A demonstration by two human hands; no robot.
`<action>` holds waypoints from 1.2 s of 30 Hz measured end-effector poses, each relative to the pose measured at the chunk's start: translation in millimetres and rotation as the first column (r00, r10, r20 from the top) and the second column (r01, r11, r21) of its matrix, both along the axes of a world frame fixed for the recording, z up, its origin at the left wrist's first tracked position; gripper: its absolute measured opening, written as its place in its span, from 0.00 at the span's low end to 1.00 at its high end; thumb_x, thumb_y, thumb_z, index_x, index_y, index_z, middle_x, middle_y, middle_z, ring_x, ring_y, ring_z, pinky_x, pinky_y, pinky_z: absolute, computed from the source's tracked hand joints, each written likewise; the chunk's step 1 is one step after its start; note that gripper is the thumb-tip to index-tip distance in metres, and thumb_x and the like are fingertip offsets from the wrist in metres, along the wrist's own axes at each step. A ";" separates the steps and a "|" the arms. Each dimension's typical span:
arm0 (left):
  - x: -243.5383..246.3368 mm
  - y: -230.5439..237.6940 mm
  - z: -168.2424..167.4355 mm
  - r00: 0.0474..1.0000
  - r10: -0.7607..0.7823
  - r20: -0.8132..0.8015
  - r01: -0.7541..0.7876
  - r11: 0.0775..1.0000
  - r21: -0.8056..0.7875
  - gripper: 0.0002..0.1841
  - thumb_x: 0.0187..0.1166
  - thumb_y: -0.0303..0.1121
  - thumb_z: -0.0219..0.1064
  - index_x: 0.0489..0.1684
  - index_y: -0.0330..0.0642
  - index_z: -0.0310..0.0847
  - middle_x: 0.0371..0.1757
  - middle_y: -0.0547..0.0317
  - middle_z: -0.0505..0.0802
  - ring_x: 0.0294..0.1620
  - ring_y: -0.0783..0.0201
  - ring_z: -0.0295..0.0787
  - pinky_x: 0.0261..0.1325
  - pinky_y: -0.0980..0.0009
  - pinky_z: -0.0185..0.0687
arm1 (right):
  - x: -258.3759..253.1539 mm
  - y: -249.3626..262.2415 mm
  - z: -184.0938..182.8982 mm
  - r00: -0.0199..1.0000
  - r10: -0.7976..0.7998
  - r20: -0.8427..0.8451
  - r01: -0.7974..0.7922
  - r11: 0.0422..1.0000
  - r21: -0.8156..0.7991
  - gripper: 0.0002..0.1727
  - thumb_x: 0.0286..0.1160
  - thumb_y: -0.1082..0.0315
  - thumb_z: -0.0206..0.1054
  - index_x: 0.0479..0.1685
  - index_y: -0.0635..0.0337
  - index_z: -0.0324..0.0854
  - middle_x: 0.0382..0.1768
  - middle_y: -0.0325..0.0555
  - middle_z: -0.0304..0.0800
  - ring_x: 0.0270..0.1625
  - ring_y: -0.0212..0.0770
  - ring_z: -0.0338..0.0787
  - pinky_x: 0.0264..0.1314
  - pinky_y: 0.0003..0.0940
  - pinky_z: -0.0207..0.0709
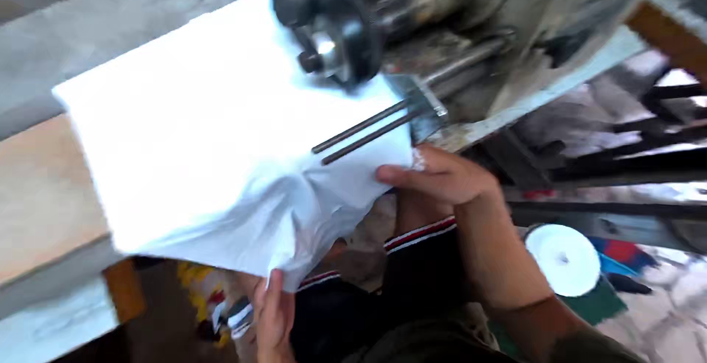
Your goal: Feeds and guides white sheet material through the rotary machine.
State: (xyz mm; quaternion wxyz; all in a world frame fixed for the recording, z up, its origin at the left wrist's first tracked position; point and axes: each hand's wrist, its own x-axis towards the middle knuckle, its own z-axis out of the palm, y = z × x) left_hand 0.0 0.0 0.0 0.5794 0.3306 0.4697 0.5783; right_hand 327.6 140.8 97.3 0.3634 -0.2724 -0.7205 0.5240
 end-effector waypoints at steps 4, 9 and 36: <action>-1.4 -3.4 -7.9 0.999 -0.031 0.036 0.031 1.000 -0.003 0.17 0.83 0.53 0.65 0.56 0.55 0.90 0.52 0.64 0.97 0.55 0.67 0.94 0.62 0.63 0.91 | -3.0 0.5 -1.7 0.999 0.006 -0.032 -0.007 1.000 -0.011 0.14 0.91 0.58 0.57 0.54 0.54 0.85 0.44 0.29 0.94 0.48 0.22 0.92 0.52 0.24 0.89; -1.6 -2.1 -7.9 1.000 -0.030 0.000 0.030 0.999 0.022 0.18 0.85 0.52 0.62 0.59 0.54 0.88 0.53 0.64 0.96 0.55 0.67 0.94 0.63 0.64 0.89 | -3.0 1.4 1.9 1.000 0.001 -0.017 -0.002 1.000 -0.019 0.15 0.92 0.60 0.56 0.53 0.58 0.86 0.43 0.33 0.94 0.48 0.24 0.92 0.53 0.25 0.89; -6.5 25.2 28.6 0.989 0.063 -0.131 -0.006 0.919 0.394 0.12 0.80 0.40 0.71 0.60 0.60 0.87 0.55 0.72 0.95 0.60 0.74 0.90 0.70 0.70 0.83 | -1.7 3.8 7.3 0.998 0.031 -0.059 -0.036 0.995 -0.088 0.20 0.95 0.59 0.49 0.53 0.62 0.84 0.45 0.31 0.91 0.53 0.18 0.87 0.61 0.23 0.82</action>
